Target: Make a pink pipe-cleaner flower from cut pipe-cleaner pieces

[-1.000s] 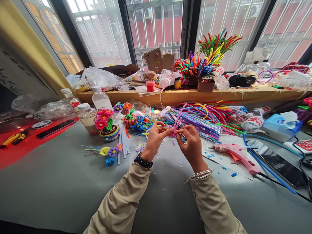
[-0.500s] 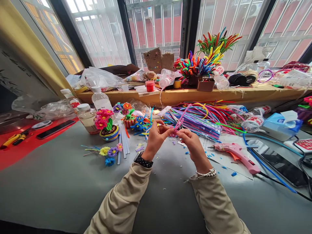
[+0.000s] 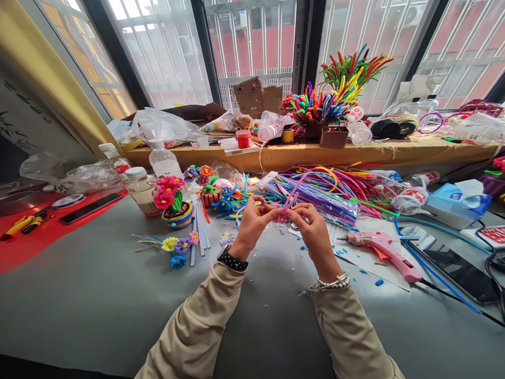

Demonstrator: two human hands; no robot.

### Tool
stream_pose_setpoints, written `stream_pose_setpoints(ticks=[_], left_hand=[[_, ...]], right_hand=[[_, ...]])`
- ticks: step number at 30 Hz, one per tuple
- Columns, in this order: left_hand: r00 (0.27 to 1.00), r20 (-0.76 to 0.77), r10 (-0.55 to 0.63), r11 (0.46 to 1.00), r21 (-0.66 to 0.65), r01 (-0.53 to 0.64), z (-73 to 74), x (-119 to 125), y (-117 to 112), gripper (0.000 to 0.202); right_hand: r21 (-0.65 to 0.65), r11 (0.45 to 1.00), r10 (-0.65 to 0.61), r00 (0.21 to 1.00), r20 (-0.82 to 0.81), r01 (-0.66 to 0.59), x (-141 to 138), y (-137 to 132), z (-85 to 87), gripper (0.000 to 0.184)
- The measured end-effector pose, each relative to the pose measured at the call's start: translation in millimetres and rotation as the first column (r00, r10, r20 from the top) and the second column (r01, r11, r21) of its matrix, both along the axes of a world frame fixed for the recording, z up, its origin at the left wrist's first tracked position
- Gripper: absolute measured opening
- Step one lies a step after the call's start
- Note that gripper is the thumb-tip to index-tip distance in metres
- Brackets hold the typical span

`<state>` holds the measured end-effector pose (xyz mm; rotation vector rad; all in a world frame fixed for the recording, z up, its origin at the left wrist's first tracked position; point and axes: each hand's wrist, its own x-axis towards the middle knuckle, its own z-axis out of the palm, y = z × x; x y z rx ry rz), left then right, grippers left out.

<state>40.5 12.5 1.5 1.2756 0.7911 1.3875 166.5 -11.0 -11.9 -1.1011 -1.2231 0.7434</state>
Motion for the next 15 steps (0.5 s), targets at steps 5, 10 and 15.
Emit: stream_pose_setpoints(ticks=[5,10,15], left_hand=[[0.994,0.104,0.016,1.000,-0.028,-0.013,0.9,1,0,0.043],[0.996,0.085,-0.022,0.999,-0.028,0.024,0.5,-1,2,0.042],[0.998,0.052,-0.045,0.998,-0.049,0.048,1.4,-3,1,0.042]], right_hand=[[-0.078,0.996,0.025,0.965,-0.263,-0.047,-9,1,-5.5,0.015],[-0.160,0.980,0.069,0.957,-0.282,-0.118,1,1,-0.7,0.018],[-0.177,0.956,0.158,0.921,-0.355,-0.233,6,2,0.7,0.017]])
